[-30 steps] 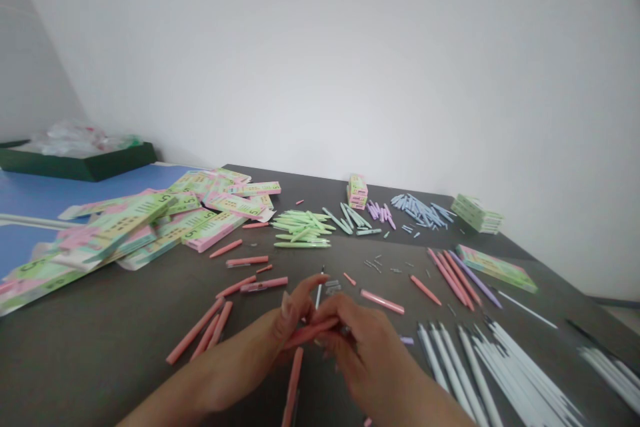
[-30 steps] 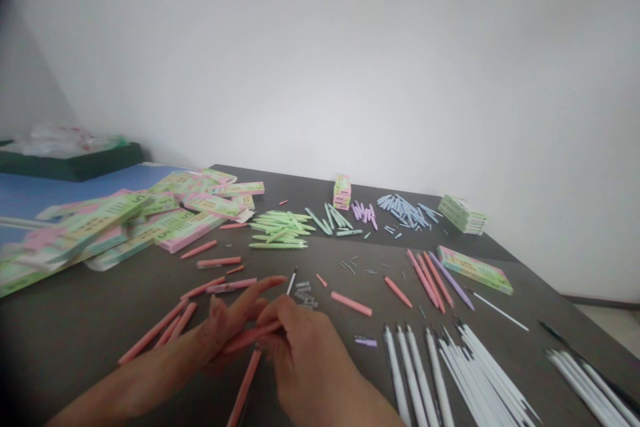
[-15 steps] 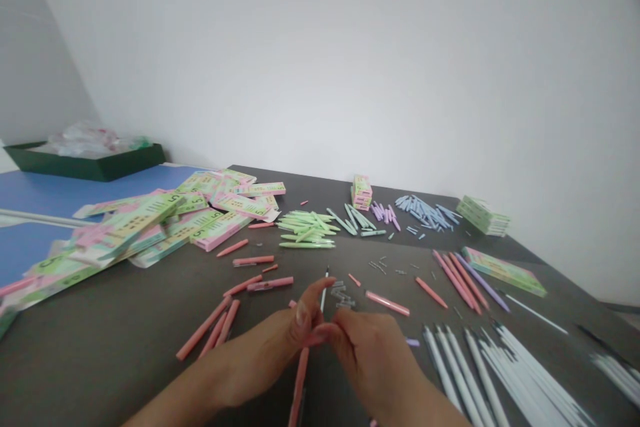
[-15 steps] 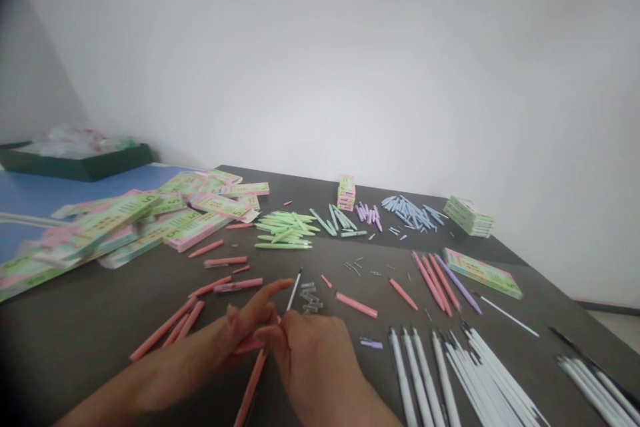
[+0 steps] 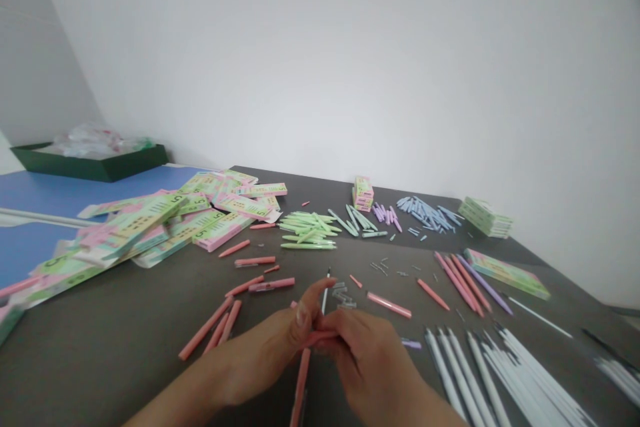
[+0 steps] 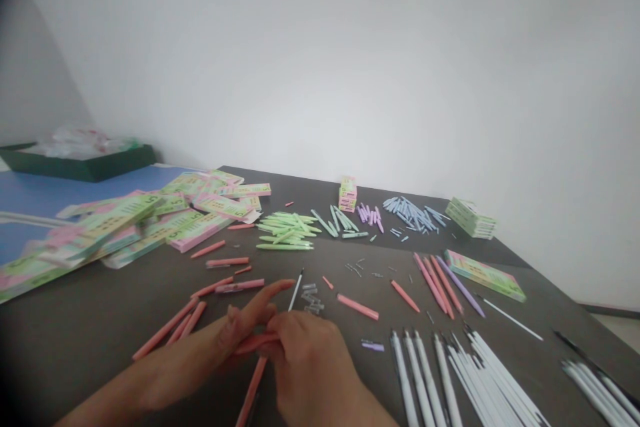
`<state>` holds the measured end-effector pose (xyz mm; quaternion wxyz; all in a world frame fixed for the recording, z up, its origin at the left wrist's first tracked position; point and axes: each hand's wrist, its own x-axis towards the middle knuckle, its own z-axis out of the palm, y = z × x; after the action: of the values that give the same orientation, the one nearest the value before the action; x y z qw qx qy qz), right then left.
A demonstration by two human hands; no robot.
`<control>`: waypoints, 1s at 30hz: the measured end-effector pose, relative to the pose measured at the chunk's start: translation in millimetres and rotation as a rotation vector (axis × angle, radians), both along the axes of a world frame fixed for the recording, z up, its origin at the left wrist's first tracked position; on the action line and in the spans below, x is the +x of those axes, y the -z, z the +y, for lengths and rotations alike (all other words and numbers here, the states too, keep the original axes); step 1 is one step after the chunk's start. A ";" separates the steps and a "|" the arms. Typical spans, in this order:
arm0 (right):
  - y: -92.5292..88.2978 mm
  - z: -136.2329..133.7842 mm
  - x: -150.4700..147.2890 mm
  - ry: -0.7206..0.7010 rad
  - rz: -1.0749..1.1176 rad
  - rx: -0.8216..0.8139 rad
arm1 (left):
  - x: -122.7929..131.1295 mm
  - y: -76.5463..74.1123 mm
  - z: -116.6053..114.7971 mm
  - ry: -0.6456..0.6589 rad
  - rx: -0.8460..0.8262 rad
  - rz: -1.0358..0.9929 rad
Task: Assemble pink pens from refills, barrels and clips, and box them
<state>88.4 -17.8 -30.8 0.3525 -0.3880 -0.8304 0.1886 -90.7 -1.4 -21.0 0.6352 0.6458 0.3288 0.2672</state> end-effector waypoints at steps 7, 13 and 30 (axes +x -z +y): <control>-1.0 9.1 8.8 0.175 0.050 -0.037 | -7.3 0.3 9.1 -0.190 0.041 -0.263; 2.0 31.5 24.0 0.364 0.621 -0.148 | -8.9 -15.8 31.2 -0.438 0.011 -0.599; 0.0 14.2 10.9 0.300 0.467 0.048 | 6.9 -6.1 20.0 -0.499 -0.228 -0.703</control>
<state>99.3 -3.5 -30.8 0.5676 -0.4443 -0.6640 0.1989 -83.8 18.6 -14.8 0.6918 0.3424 0.2659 0.5775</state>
